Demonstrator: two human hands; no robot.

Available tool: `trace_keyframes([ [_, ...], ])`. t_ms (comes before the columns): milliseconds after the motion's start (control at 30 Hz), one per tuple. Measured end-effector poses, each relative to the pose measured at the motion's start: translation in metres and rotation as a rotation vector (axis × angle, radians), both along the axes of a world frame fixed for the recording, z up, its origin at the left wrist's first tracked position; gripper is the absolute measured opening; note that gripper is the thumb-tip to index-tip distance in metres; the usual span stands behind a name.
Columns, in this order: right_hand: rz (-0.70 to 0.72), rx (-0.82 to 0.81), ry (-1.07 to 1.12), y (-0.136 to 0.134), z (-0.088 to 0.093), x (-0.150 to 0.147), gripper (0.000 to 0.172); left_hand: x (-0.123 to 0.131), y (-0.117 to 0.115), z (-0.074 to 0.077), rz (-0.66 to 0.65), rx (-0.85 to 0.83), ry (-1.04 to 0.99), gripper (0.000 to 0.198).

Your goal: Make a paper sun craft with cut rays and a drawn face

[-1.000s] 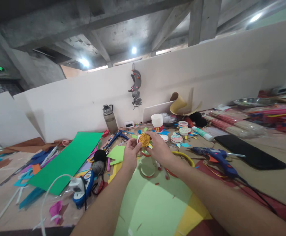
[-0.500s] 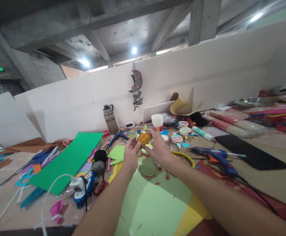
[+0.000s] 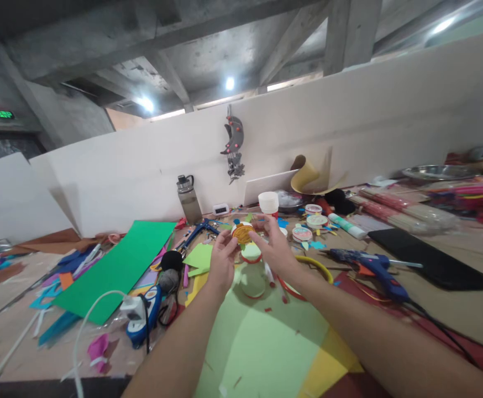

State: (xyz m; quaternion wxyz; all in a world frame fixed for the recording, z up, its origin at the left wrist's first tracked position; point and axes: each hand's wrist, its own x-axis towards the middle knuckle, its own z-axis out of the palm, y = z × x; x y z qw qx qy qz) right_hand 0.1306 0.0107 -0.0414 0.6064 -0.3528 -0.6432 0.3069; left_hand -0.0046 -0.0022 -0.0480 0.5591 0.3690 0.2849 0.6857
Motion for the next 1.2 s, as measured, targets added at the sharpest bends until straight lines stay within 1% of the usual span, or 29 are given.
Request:
trace_keyframes([
  [133,-0.015,0.014,0.01,0.001,-0.0001,0.0008,0.026,0.0014,-0.001,0.0,-0.016,0.031,-0.012,0.034],
  [233,-0.032,0.028,-0.007,-0.0004,0.0016,0.0008,0.021,0.0016,-0.0008,-0.0001,-0.013,0.035,-0.008,0.033],
  [333,-0.055,0.029,-0.031,-0.0012,0.0032,0.0011,0.021,0.0013,-0.0003,0.0,-0.001,0.037,0.01,0.032],
  [467,-0.116,0.031,-0.131,-0.0008,0.003,0.0027,0.021,0.002,-0.001,0.0008,0.025,0.06,0.037,0.03],
  [600,-0.163,0.081,-0.177,-0.0016,0.0027,0.0043,0.023,0.0023,-0.0013,0.0005,0.021,0.099,0.092,0.028],
  [767,-0.185,0.127,-0.184,-0.002,0.0033,0.0043,0.025,-0.0007,0.0011,-0.0008,0.036,0.108,0.146,0.032],
  [900,-0.171,0.146,-0.191,-0.0026,0.0042,0.0045,0.025,-0.002,0.0018,0.0002,0.035,0.111,0.162,0.032],
  [1000,-0.173,0.125,-0.186,-0.0035,0.0046,0.0045,0.022,-0.0012,0.0021,0.0008,0.039,0.11,0.142,0.028],
  [1100,-0.172,0.074,-0.154,-0.0027,0.0035,0.0035,0.021,-0.0003,0.0019,0.0016,0.04,0.07,0.118,0.03],
  [1200,-0.104,0.002,-0.053,0.0002,0.0014,0.0022,0.024,-0.0003,0.0003,0.0034,-0.006,0.001,0.131,0.032],
])
